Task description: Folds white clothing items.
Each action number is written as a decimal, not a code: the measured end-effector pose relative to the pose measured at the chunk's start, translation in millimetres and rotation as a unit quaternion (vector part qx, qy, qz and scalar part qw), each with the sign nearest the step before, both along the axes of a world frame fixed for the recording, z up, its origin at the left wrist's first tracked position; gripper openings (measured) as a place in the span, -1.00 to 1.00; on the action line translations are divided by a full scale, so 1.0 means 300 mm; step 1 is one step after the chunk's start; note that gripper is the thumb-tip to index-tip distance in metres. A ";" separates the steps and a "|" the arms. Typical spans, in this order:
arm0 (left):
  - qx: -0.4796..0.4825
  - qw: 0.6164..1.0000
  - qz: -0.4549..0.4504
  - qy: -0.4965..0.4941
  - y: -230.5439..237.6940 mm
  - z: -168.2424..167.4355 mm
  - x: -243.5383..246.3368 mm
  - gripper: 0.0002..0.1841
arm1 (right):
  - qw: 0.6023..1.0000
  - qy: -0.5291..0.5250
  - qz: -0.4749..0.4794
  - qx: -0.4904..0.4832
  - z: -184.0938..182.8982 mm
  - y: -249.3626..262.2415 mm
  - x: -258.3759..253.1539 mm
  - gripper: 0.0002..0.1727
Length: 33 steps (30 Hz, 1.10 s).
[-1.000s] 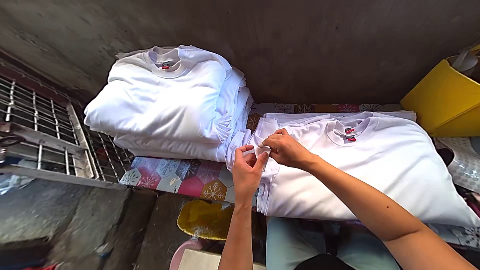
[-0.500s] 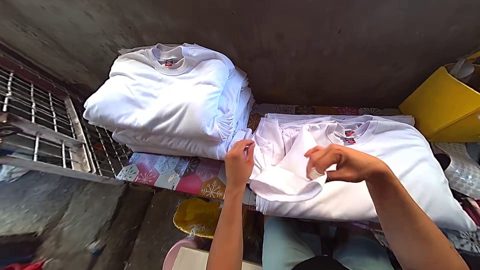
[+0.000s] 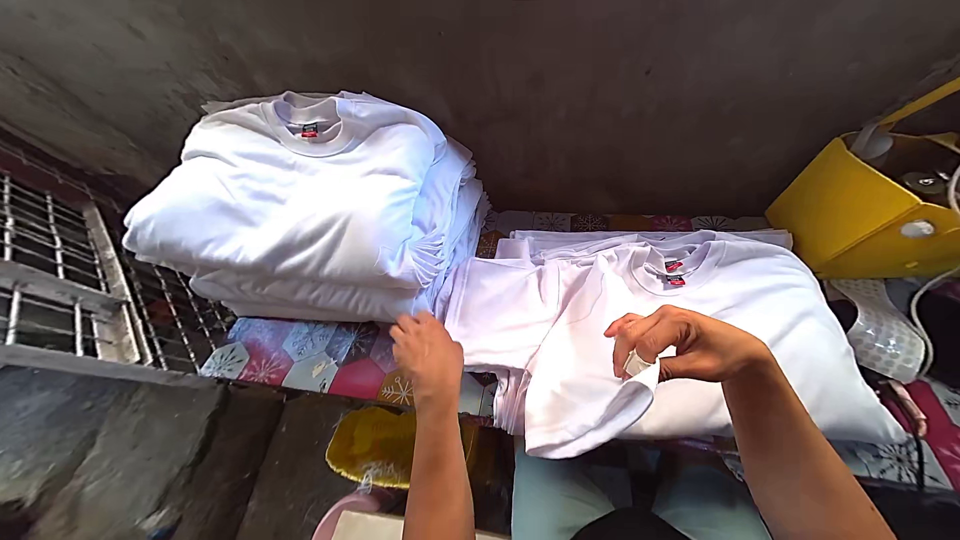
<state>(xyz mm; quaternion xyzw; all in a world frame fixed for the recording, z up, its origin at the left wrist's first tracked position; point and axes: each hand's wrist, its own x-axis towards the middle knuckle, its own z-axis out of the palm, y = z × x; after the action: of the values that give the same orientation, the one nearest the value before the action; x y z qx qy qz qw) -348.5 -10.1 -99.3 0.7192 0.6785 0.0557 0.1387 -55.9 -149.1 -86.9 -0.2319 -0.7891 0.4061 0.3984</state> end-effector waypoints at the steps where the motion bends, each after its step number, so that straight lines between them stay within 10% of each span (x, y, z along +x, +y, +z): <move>1: 0.048 0.998 -0.026 -0.026 0.022 -0.010 0.020 -0.64 | 1.000 0.002 0.004 0.002 -0.005 0.001 -0.005 -0.69; 5: 0.179 0.928 -0.302 -0.127 0.272 -0.152 0.189 -0.66 | 1.000 -0.004 0.018 0.007 -0.017 -0.005 -0.036 -0.70; 8: 0.063 0.915 -0.397 -0.031 0.441 -0.249 0.253 -0.32 | 1.000 -0.011 0.017 0.009 -0.008 -0.016 -0.044 -0.72; 13: 0.022 0.912 -0.408 0.026 0.453 -0.179 0.137 -0.72 | 0.998 0.015 -0.047 0.025 -0.001 0.001 -0.048 -0.72; 16: 0.098 0.912 -0.360 -0.173 0.365 -0.084 0.013 -0.81 | 0.989 0.026 -0.134 0.060 0.025 0.059 -0.083 -0.80; 20: 0.120 0.893 -0.156 -0.404 0.230 -0.033 -0.045 -0.79 | 0.975 0.053 -0.180 0.115 0.104 0.220 -0.174 -0.91; 25: 0.236 0.881 -0.082 -0.401 0.101 0.008 -0.003 -0.64 | 0.974 -0.089 -0.146 0.147 0.149 0.471 -0.322 -0.86; 29: 0.263 0.818 -0.163 -0.485 0.035 -0.003 0.010 -0.69 | 0.987 -0.096 -0.115 0.064 0.167 0.526 -0.374 -0.83; 33: 0.039 0.881 -0.313 -0.352 -0.100 -0.042 -0.093 -0.65 | 0.980 -0.063 -0.178 0.068 0.200 0.334 -0.247 -0.37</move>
<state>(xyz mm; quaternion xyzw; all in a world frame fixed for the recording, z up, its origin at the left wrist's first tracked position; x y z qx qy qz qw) -376.5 -40.0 -112.0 0.8318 0.3220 0.2853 0.3508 -130.0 -48.8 -26.9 -0.3659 -0.7843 0.2592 0.4288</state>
